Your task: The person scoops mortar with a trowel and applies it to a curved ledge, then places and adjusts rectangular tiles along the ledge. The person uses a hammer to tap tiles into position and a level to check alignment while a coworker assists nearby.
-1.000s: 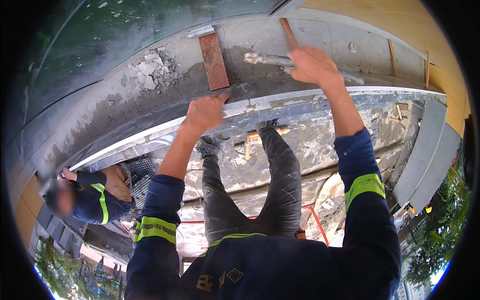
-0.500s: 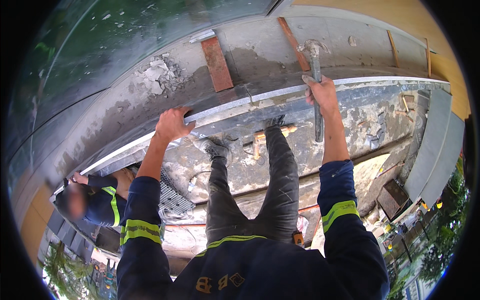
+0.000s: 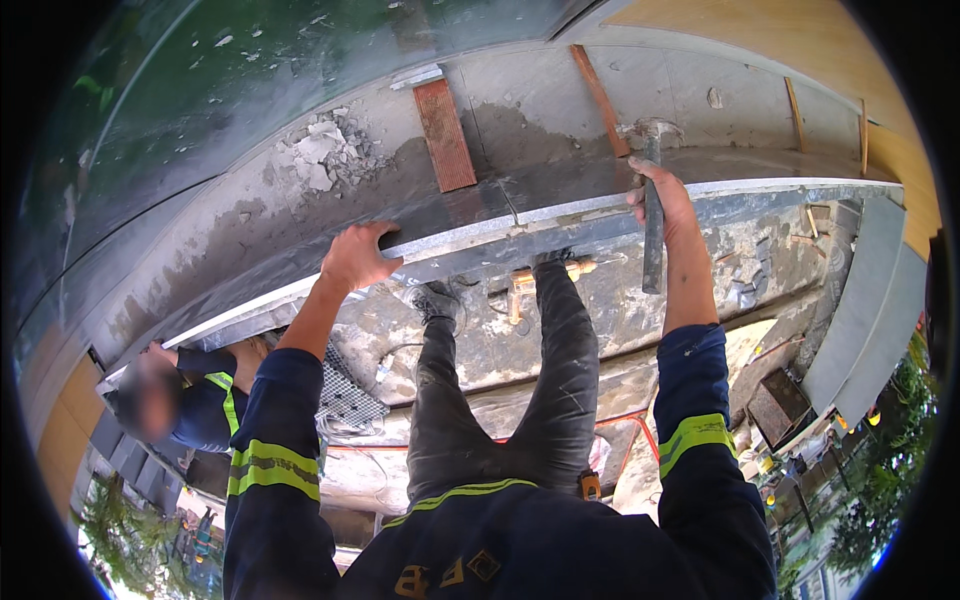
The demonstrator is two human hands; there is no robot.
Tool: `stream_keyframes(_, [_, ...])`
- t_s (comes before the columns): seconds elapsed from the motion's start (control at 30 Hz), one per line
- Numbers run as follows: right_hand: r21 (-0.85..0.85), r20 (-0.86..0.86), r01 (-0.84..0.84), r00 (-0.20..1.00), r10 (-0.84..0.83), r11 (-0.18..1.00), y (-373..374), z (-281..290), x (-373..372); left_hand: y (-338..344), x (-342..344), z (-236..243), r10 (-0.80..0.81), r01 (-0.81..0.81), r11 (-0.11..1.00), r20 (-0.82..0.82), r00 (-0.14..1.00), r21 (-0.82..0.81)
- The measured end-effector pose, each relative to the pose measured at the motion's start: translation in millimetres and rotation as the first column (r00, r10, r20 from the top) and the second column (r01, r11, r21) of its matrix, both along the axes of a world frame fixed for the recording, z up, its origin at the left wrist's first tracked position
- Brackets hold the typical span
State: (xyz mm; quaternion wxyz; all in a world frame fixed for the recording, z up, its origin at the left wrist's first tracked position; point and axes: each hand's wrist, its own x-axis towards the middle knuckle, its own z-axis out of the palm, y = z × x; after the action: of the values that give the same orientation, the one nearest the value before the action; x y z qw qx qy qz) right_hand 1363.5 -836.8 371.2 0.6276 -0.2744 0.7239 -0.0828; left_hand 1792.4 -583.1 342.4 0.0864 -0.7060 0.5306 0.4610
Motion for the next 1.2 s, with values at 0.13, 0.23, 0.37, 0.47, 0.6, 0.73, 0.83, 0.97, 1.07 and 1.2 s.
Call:
stream_keyframes(0.13, [0.015,0.011,-0.007,1.000,0.007,1.000,0.4,4.0,0.2,-1.0,0.7,1.1,-0.015,0.015,1.000,0.007,1.000,-0.009])
stream_keyframes(0.23, [0.015,0.011,-0.013,1.000,0.013,1.000,-0.6,8.0,2.1,-2.7,0.2,2.4,-0.003,0.001,0.998,0.029,1.000,0.058])
stream_keyframes(0.37, [-0.003,0.039,-0.012,0.999,0.012,1.000,-1.3,7.7,1.9,-1.3,-0.3,0.9,0.003,-0.003,1.000,0.018,1.000,0.023])
stream_keyframes(0.47, [-0.023,0.046,-0.002,0.999,0.003,1.000,-1.2,1.8,-2.5,2.0,0.2,-2.6,-0.009,0.010,1.000,0.016,1.000,-0.017])
stream_keyframes(0.6, [-0.074,0.106,0.027,0.994,-0.019,0.997,1.2,-9.2,-10.5,7.1,-0.2,-9.9,-0.007,0.007,0.999,-0.004,1.000,-0.046])
stream_keyframes(0.73, [-0.130,0.087,0.032,0.996,-0.020,0.991,6.8,-13.6,-12.8,10.6,1.2,-17.3,-0.034,0.033,0.995,-0.009,0.999,-0.099])
stream_keyframes(0.83, [-0.199,0.093,0.038,0.995,-0.019,0.979,13.7,-12.9,-11.4,14.3,2.6,-21.7,-0.043,0.041,0.991,-0.011,0.999,-0.130])
stream_keyframes(0.97, [-0.271,0.077,0.043,0.997,-0.023,0.962,21.7,-13.6,-11.9,16.1,2.1,-25.7,-0.060,0.060,0.986,0.004,0.998,-0.159])
stream_keyframes(1.07, [-0.333,0.122,0.067,0.992,-0.028,0.941,25.0,-19.9,-15.9,15.8,1.0,-26.2,-0.075,0.079,0.981,0.031,0.997,-0.174])
stream_keyframes(1.2, [-0.321,0.065,-0.008,0.997,0.030,0.947,24.3,-33.7,-21.8,16.5,-1.4,-23.0,-0.063,0.064,0.978,0.010,0.998,-0.198])
